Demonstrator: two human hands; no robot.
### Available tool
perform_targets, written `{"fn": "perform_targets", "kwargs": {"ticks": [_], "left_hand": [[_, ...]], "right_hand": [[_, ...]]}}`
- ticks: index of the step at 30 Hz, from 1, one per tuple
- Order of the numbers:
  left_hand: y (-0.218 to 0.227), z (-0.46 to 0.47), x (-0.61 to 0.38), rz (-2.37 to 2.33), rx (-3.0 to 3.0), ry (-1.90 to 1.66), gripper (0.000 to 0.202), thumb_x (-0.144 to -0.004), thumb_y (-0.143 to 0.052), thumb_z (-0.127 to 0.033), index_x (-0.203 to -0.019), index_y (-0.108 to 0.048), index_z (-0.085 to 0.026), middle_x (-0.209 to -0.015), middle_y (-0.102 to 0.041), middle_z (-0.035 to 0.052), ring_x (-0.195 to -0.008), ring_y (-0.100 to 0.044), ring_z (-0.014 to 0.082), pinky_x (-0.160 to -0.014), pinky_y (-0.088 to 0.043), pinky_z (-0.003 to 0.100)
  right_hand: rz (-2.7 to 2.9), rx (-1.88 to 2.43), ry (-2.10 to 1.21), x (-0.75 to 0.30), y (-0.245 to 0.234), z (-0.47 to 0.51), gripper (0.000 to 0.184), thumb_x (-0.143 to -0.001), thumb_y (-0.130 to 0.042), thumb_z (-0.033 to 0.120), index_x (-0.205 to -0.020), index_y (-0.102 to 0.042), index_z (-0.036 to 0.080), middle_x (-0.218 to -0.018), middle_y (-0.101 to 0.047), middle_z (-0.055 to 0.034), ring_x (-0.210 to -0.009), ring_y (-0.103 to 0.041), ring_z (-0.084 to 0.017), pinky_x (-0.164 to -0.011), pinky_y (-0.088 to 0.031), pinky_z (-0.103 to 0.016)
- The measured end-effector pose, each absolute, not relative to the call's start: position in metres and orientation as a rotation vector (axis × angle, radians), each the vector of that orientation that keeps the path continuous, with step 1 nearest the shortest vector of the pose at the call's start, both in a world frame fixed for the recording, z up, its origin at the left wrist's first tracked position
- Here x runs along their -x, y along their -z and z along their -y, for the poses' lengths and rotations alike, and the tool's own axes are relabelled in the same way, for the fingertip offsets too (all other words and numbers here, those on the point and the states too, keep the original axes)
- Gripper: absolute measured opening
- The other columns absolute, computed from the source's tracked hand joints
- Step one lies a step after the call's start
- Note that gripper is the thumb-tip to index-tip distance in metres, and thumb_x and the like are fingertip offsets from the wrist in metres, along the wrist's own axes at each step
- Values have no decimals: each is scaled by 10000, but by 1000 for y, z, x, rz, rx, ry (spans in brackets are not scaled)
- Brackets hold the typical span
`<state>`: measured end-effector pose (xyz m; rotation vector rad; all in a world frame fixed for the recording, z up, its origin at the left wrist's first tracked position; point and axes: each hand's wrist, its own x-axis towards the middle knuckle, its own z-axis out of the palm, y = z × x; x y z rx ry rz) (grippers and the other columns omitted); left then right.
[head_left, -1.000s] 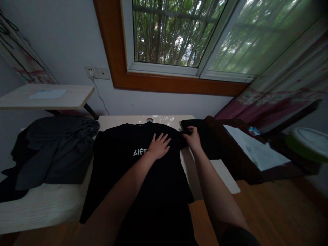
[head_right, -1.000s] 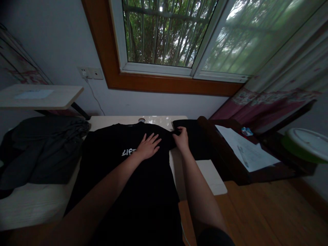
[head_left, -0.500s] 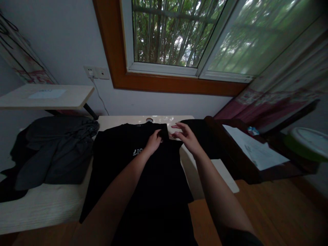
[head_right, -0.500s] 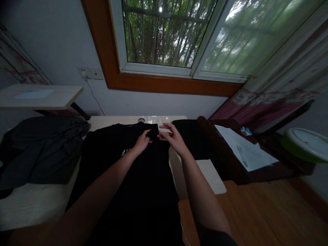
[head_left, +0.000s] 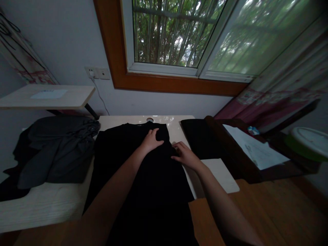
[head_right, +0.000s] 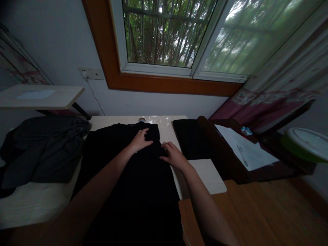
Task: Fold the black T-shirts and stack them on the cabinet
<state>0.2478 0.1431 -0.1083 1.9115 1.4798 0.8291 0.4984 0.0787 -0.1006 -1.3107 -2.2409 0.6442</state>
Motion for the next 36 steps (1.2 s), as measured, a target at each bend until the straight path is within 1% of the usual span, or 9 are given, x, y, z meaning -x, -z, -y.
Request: {"fn": "perform_targets", "kwargs": {"ticks": [4,8,10,14,16,22,28,32,36], "left_hand": [[109,-134,-254,-1533,-2254,-703,523,-814,-684,-192,-1330,-598,-214,-1307,-542,132,-1194,-577,294,-1071,-461,427],[111,-134,-250,-1667,-2157,-777,333,-869,-547,-97,-1154,-674,-215,-1187,-621,110,-1068,-640,243,-984,-508,373],[113,-136,-243,-1712,-2063,-833,305,-883,-529,-95,-1121,-670,-222,-1098,-663,89,-1014,-659,225,-935,-523,352],[119,-139,-227,-1737,-1949,-903,373,-858,-562,-85,-1199,-626,-221,-920,-696,45,-927,-672,208,-879,-529,335],[123,-138,-222,-1716,-1909,-929,393,-840,-580,-79,-1206,-626,-212,-885,-689,33,-890,-671,197,-861,-529,326],[126,-130,-219,-1650,-1991,-931,367,-854,-569,-83,-1188,-659,-205,-1072,-649,64,-924,-655,178,-873,-542,317],[124,-121,-214,-1622,-2339,-808,371,-893,-534,-108,-1195,-702,-243,-1248,-619,84,-1182,-556,248,-1047,-490,402],[127,-115,-213,-1568,-2483,-712,371,-950,-503,-190,-1268,-683,-256,-1437,-580,64,-1362,-468,269,-1117,-435,453],[132,-107,-211,-1563,-2594,-563,425,-1017,-428,-315,-1408,-588,-274,-1555,-504,21,-1510,-322,257,-1236,-277,506]], "right_hand": [[2257,1382,-507,-500,110,-75,256,-875,-630,181,-1124,-634,242,-1088,-597,-62,-972,-627,-211,-876,-527,-343],[2300,1459,-399,-505,114,-73,245,-886,-557,140,-1082,-655,250,-1036,-609,-58,-923,-633,-209,-842,-526,-329],[2308,1490,-355,-507,116,-71,269,-888,-547,143,-1111,-648,255,-1044,-610,-62,-929,-630,-217,-838,-529,-335],[2312,1505,-294,-508,117,-67,288,-893,-539,163,-1147,-638,256,-1072,-616,-80,-991,-619,-246,-886,-529,-370],[2323,1493,-281,-507,115,-66,308,-894,-534,165,-1171,-634,255,-1104,-618,-88,-1025,-613,-255,-915,-524,-380],[2352,1478,-257,-505,109,-66,364,-898,-512,156,-1214,-641,282,-1090,-611,-85,-1032,-601,-257,-933,-521,-391],[2369,1436,-237,-504,98,-70,389,-822,-550,121,-1161,-696,245,-1068,-622,-90,-1039,-596,-265,-963,-519,-409],[2267,1440,-169,-482,93,-84,399,-905,-488,149,-1244,-679,238,-1191,-651,-94,-1143,-595,-253,-1053,-493,-407],[2294,1442,-75,-442,103,-111,446,-1006,-405,233,-1405,-587,148,-1424,-590,-140,-1332,-527,-250,-1163,-412,-406]]}}
